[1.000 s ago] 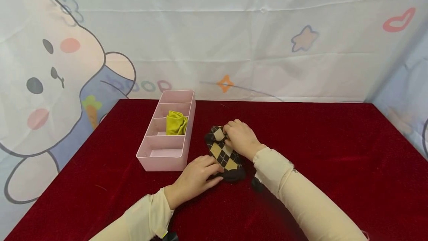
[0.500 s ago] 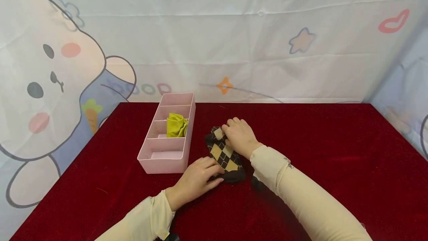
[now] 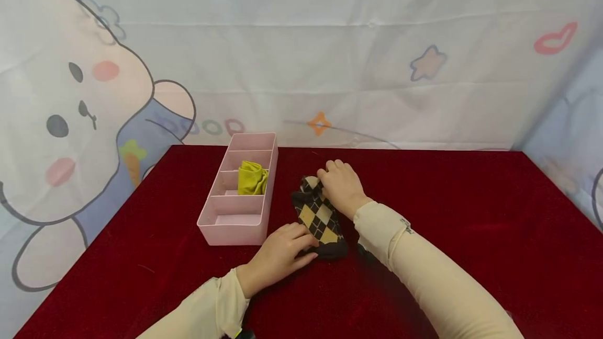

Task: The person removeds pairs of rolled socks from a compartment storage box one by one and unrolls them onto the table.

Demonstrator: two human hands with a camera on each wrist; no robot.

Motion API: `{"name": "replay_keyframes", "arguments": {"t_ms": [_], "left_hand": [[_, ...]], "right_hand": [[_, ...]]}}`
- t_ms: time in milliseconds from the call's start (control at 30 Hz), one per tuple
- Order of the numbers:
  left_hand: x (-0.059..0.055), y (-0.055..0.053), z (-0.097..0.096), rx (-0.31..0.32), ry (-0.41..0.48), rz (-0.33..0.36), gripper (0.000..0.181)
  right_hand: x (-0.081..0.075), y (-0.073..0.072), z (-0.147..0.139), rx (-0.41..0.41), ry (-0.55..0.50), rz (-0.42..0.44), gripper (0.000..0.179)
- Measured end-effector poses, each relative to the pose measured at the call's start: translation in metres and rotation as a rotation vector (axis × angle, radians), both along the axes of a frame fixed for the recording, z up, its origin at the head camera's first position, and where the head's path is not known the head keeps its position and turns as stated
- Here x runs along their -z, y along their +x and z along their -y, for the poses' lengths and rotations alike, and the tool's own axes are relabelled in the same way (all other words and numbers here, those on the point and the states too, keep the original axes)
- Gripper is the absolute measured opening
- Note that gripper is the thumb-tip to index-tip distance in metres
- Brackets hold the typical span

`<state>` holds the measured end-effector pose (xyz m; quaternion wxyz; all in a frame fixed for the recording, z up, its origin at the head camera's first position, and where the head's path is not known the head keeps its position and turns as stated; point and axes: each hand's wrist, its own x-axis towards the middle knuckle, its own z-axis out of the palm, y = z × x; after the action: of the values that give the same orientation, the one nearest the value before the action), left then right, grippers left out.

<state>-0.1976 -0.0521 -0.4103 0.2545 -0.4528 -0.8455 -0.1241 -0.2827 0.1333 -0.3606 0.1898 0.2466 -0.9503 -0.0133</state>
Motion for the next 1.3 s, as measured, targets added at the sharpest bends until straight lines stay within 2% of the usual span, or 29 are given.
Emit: {"name": "replay_keyframes", "arguments": {"t_ms": [200,467,700,833,1033,1300], "left_hand": [[0.001,-0.001,0.000,0.007,0.006,-0.001,0.014],[0.001,-0.001,0.000,0.017,0.008,-0.006,0.013],[0.000,0.000,0.001,0.019,0.007,-0.003,0.014],[0.002,-0.001,0.001,0.013,0.006,-0.001,0.014],[0.005,-0.001,0.001,0.017,0.010,-0.007,0.014],[0.000,0.000,0.001,0.023,0.018,0.007,0.014]], "right_hand": [[-0.003,-0.004,0.002,0.016,-0.021,-0.013,0.021],[0.001,-0.011,0.001,0.010,-0.049,-0.049,0.015],[0.003,-0.014,0.001,0.044,-0.016,0.004,0.023],[0.005,-0.017,0.000,0.044,-0.001,0.028,0.030],[0.010,-0.024,-0.002,0.040,0.000,0.061,0.032],[0.010,-0.033,-0.004,0.050,0.030,0.143,0.038]]}}
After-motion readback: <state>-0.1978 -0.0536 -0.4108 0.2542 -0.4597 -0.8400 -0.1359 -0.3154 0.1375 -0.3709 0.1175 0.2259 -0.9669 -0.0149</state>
